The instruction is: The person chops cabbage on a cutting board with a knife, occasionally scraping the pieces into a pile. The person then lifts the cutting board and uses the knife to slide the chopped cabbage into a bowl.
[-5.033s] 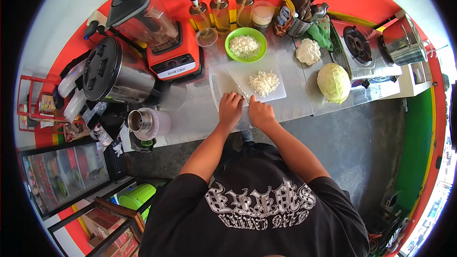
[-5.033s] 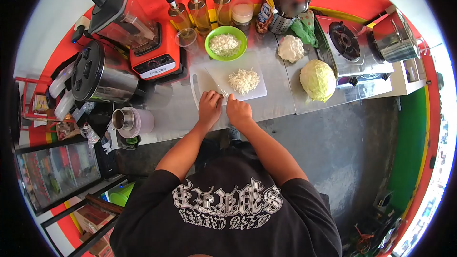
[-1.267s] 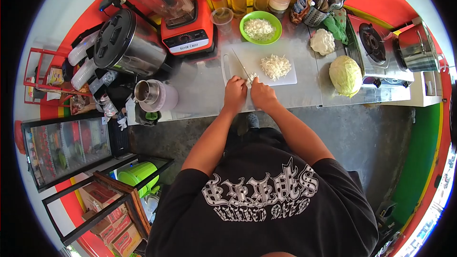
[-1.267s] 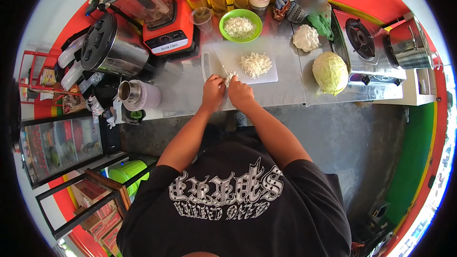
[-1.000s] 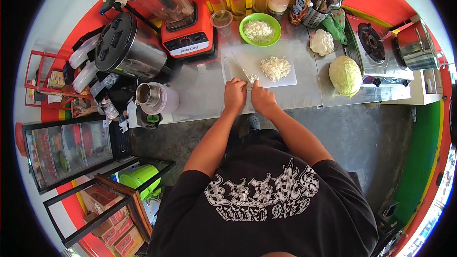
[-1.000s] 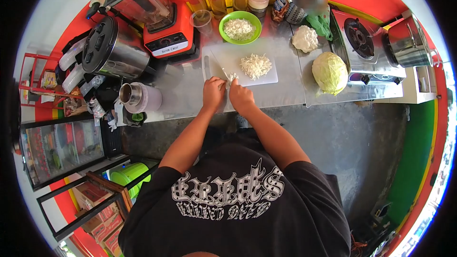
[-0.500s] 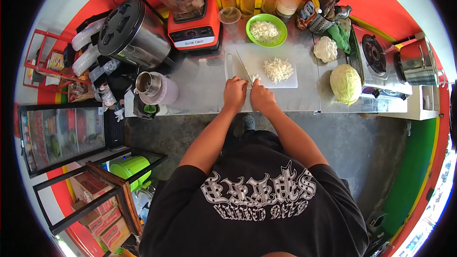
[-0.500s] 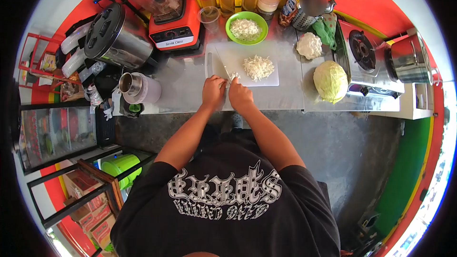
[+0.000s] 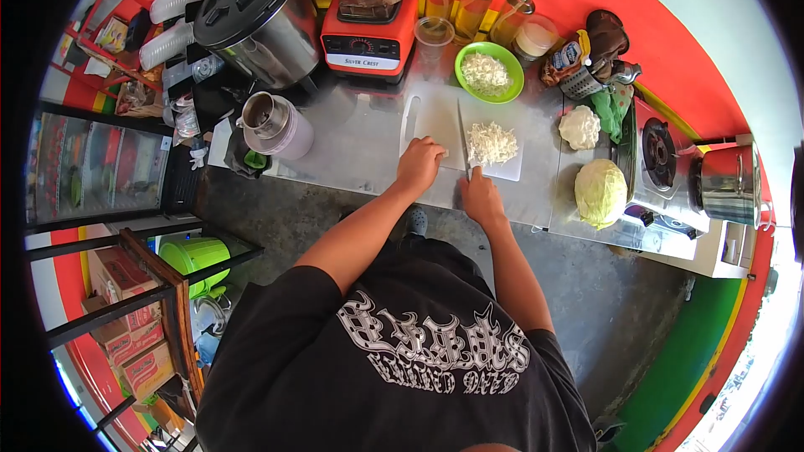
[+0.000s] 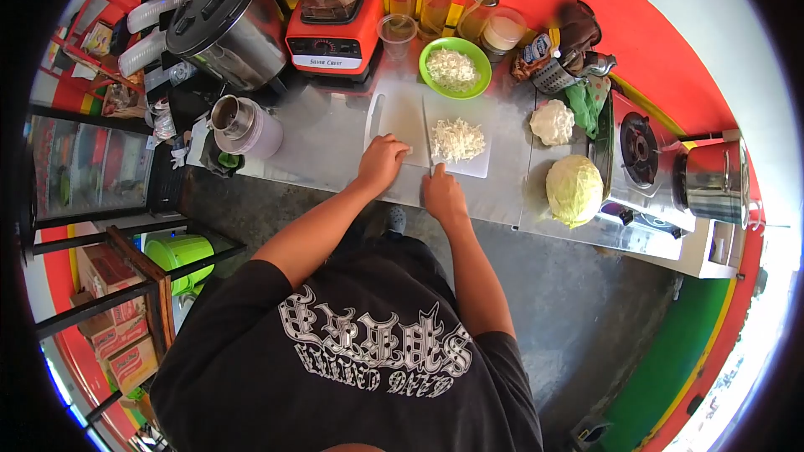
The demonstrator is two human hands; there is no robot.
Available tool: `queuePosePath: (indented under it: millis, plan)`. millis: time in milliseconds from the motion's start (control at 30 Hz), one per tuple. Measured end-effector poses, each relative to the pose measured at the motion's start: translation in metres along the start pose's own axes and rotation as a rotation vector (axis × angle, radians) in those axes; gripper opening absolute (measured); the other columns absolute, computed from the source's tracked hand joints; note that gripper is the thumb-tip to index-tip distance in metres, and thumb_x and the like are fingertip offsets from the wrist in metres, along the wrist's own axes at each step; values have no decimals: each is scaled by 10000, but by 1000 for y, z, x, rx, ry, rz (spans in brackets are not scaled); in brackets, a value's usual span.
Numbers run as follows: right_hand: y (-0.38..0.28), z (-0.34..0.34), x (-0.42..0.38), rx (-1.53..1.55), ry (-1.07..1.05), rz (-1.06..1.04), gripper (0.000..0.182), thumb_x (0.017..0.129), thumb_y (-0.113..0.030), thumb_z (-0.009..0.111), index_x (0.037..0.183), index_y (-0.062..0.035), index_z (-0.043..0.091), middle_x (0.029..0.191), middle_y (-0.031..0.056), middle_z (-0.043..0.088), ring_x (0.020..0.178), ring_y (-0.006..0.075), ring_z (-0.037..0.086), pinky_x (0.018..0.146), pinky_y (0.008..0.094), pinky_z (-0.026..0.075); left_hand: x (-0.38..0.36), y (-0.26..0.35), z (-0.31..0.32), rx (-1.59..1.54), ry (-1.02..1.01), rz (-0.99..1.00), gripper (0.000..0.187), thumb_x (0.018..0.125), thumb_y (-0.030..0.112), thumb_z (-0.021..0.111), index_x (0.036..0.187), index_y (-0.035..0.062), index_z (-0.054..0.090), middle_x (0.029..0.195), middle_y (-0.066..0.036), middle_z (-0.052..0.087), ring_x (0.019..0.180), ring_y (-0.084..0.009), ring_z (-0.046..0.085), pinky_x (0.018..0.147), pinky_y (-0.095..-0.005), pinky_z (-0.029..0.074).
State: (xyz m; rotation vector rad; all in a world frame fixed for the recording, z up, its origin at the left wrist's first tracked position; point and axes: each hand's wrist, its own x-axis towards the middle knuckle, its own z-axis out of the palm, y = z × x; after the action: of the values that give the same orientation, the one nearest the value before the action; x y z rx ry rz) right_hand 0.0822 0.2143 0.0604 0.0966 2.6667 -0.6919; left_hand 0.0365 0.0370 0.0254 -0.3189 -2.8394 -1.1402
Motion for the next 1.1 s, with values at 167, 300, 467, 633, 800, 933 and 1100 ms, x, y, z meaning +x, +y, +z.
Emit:
queuePosePath:
  millis: [167, 300, 467, 633, 800, 933, 1100]
  plan:
    - [-16, 3, -2, -45, -46, -21, 339, 1020, -292, 524, 1122, 27, 472, 983, 328, 684, 954, 511, 669, 844, 572, 537, 6, 6, 4, 48, -46, 35, 131, 870, 77, 657, 949, 74, 762, 955, -108, 677, 964, -344, 628, 856, -430, 525]
    - [-17, 5, -1, -66, -88, -28, 329, 1025, -285, 521, 1121, 27, 478, 1010, 323, 688, 976, 497, 674, 852, 568, 540, 5, 5, 5, 81, -60, 36, 131, 883, 87, 642, 952, 96, 752, 948, -89, 649, 981, -321, 624, 835, -433, 540]
    - [-17, 9, -1, -81, -94, 7, 305, 1024, -264, 516, 1100, 27, 466, 1004, 327, 685, 972, 507, 667, 856, 576, 527, 5, 2, 7, 110, -64, 43, 129, 893, 102, 638, 960, 118, 747, 947, -65, 628, 993, -294, 619, 814, -438, 553]
    - [-25, 14, 11, -65, -74, 72, 303, 1023, -260, 502, 1126, 22, 464, 1033, 319, 689, 1006, 491, 672, 884, 569, 529, 6, 3, 6, 92, -66, 48, 126, 898, 108, 634, 957, 117, 745, 957, -68, 627, 1000, -299, 618, 817, -446, 552]
    - [-21, 5, 13, -160, -136, 59, 306, 1019, -256, 496, 1154, 16, 457, 1078, 295, 695, 1029, 482, 675, 897, 565, 531, 6, 4, 4, 102, -87, 45, 114, 898, 115, 635, 941, 110, 740, 963, -71, 635, 995, -309, 619, 816, -449, 550]
    - [-27, 18, 12, -195, -114, 97, 254, 978, -144, 507, 1177, 9, 468, 1085, 277, 707, 1031, 447, 694, 871, 520, 566, 7, 7, 4, 97, -72, 27, 108, 896, 120, 636, 934, 101, 735, 968, -71, 652, 981, -319, 626, 818, -449, 549]
    - [-29, 3, 18, -165, -121, 57, 246, 998, -179, 507, 1158, 3, 466, 1093, 284, 702, 1046, 458, 685, 890, 529, 555, 6, 8, 2, 75, -47, 45, 109, 870, 106, 653, 933, 68, 734, 955, -105, 677, 944, -352, 639, 818, -448, 530]
